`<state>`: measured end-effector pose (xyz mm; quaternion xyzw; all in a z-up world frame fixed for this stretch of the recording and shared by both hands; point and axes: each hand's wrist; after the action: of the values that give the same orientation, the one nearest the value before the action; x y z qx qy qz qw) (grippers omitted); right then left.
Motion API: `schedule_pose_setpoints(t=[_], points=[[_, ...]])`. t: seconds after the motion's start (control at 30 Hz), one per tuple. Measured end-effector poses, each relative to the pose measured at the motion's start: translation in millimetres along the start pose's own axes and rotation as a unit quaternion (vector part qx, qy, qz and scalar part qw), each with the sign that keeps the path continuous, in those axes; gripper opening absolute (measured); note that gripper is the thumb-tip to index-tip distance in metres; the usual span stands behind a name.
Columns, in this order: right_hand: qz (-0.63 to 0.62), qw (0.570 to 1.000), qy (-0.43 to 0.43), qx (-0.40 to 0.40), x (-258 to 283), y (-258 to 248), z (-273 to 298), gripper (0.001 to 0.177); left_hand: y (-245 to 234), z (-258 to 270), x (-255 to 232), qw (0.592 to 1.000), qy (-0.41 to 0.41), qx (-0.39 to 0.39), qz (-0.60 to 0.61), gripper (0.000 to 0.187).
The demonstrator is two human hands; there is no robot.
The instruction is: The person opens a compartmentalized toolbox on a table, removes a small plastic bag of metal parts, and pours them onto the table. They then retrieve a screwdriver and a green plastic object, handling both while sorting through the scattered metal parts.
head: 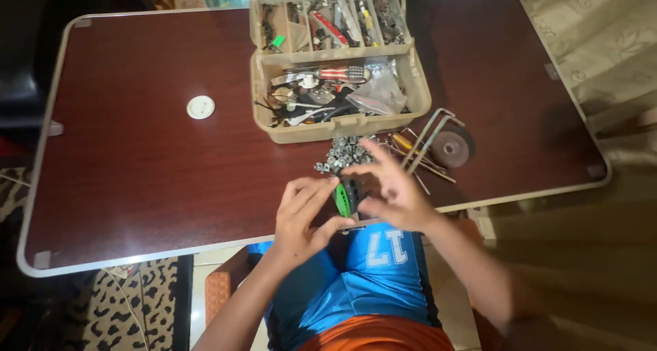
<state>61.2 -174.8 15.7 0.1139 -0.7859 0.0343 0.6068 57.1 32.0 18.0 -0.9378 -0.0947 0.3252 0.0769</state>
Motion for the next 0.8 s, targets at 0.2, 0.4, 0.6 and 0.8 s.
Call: schedule_pose_setpoints(t=[0.2, 0.4, 0.6, 0.8], points=[[-0.044, 0.995, 0.092, -0.005, -18, -17, 6, 0.073, 3, 0, 3, 0.999, -0.015, 0.027, 0.012, 0.066], [0.024, 0.999, 0.007, 0.023, 6, -28, 4, 0.043, -4, 4, 14, 0.999, -0.012, 0.039, -0.006, 0.032], [0.014, 0.997, 0.035, 0.061, 33, -40, 9, 0.034, -9, -5, 13, 0.998, -0.057, 0.016, -0.017, 0.03], [-0.04, 0.992, 0.086, -0.087, 15, -31, 12, 0.065, -6, -8, -4, 0.968, -0.087, 0.188, 0.144, 0.025]])
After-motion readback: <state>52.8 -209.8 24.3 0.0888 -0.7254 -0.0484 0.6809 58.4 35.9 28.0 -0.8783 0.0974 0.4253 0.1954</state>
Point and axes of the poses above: each hand's wrist, its own z-axis away from the middle knuckle, its own y-axis out of the palm, x = y × z, and after that the axes turned 7 degrees about -x, right-handed
